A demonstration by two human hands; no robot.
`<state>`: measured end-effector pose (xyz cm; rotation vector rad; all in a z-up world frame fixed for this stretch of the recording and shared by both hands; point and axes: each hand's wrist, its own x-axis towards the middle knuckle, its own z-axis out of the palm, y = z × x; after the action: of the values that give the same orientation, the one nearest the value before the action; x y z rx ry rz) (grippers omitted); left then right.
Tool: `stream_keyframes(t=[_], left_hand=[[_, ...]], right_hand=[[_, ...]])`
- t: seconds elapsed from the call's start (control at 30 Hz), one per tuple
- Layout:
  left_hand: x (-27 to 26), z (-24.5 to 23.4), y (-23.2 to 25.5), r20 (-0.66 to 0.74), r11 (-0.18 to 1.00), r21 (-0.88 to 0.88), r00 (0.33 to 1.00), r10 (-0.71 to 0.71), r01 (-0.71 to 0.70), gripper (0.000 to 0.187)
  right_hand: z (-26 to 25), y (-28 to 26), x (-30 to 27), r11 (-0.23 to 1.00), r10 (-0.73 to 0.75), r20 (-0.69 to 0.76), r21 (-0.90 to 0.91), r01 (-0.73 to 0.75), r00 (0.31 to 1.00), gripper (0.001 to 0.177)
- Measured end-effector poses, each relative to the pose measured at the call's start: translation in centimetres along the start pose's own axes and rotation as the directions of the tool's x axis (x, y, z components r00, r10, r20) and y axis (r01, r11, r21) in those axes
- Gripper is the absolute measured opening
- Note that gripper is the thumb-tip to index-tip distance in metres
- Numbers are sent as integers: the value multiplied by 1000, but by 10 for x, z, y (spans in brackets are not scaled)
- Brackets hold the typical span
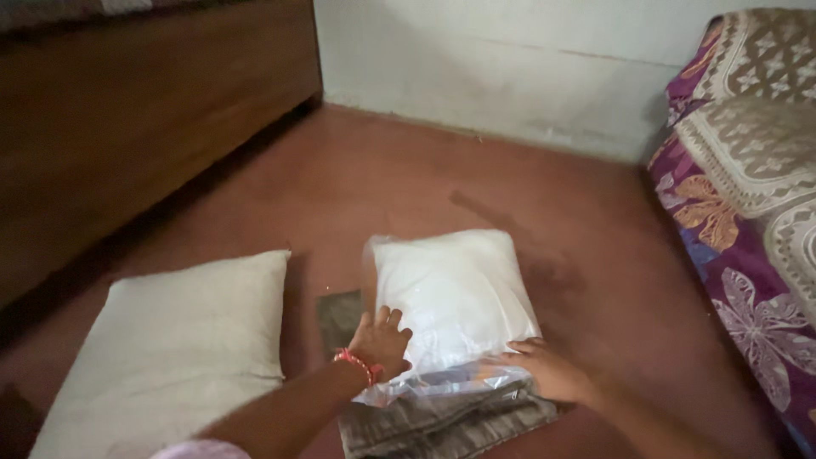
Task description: The person unzips a decorative pillow cover and removes a white pillow insert. They then place a new pillow insert, still inside a clear plastic packaging bag, into the cover and zip it closed.
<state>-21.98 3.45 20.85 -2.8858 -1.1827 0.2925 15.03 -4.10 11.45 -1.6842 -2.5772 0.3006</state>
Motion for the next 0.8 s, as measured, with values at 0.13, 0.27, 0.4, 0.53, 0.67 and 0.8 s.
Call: stream_keyframes(t=[0.13,0.27,0.4,0.53,0.67,0.8], left_hand=[[14,-27,-21,4,998,-35,999,-43,43,60],[44,-15,-39,36,921,-299,968,-249,248,72],[97,23,-57,180,778,-482,915,-362,403,92],[152,74,-77,88,650,-649,887,-453,396,106],[192,118,-93,149,388,-818,809,-568,423,114],[204,144,-103,-184,405,-910,792,-582,86,106]], right_hand=[[-24,20,22,997,70,-45,-15,-71,997,57],[-51,35,51,958,288,-223,79,-277,931,59],[-57,58,80,798,600,-178,203,-568,780,62],[-22,86,100,689,698,-266,502,-523,664,78],[3,91,111,459,827,-126,712,-531,547,89],[12,73,117,-126,757,318,928,-349,571,95]])
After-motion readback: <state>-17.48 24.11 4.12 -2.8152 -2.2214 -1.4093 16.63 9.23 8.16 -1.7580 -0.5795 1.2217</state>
